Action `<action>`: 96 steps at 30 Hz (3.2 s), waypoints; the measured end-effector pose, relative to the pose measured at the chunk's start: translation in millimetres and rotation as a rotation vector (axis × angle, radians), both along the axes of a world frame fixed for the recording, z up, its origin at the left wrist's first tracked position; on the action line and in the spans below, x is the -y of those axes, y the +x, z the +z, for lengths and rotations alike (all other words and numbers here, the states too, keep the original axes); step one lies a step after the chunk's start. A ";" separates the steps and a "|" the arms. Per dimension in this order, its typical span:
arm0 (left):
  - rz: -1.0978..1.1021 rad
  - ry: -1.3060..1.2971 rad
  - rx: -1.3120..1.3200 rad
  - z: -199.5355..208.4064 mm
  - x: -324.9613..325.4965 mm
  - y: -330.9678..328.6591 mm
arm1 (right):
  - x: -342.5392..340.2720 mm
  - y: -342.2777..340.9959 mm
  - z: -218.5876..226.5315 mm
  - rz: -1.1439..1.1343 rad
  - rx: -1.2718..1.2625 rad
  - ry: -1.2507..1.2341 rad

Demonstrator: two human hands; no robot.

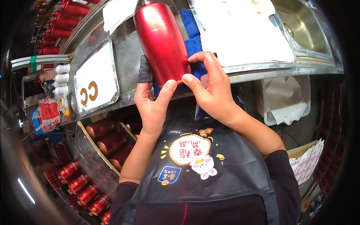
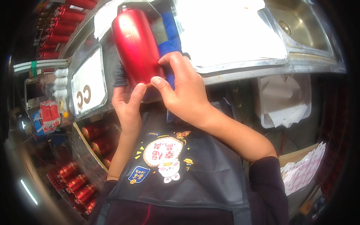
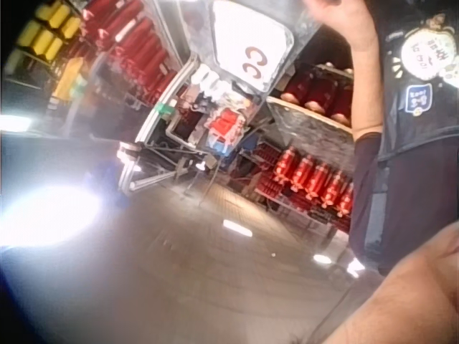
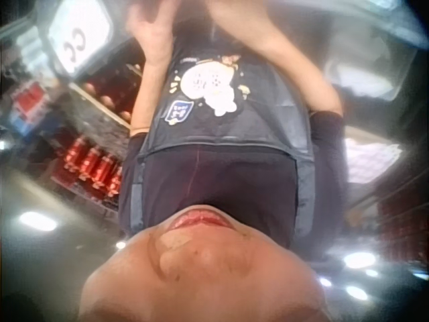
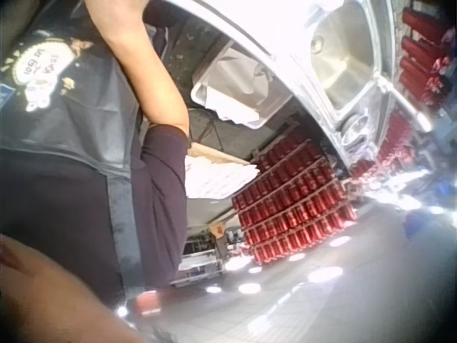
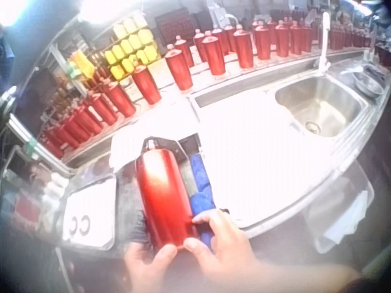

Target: The person applies a paper label to a red cylindrical bottle, smooths it around the surface, and then places the bottle on a nearby rack. The person also rinses a metal strainer under running water and sets it aside.

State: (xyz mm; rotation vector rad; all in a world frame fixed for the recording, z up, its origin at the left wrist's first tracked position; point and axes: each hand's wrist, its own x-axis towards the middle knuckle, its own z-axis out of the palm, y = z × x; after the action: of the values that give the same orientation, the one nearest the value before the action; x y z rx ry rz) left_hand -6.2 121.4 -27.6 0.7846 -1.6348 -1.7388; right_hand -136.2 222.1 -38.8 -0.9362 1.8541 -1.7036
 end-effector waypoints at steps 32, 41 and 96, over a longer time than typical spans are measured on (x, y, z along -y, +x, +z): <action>0.147 -0.871 0.197 -24.3 17.7 8.4 | -18.5 2.6 18.3 0.373 -1.063 -0.023; 0.145 -0.952 0.231 -33.2 26.7 10.1 | 14.8 17.1 39.5 0.521 -1.406 0.111; -0.117 -1.235 0.304 9.8 17.9 -13.8 | -19.0 10.4 47.1 0.319 -0.611 -0.149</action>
State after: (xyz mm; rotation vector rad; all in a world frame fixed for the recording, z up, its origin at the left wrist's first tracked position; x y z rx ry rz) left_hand -20.0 103.5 -17.8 0.3181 -2.4909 -0.3895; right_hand -125.8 241.2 8.2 -1.8672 1.7934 -1.4702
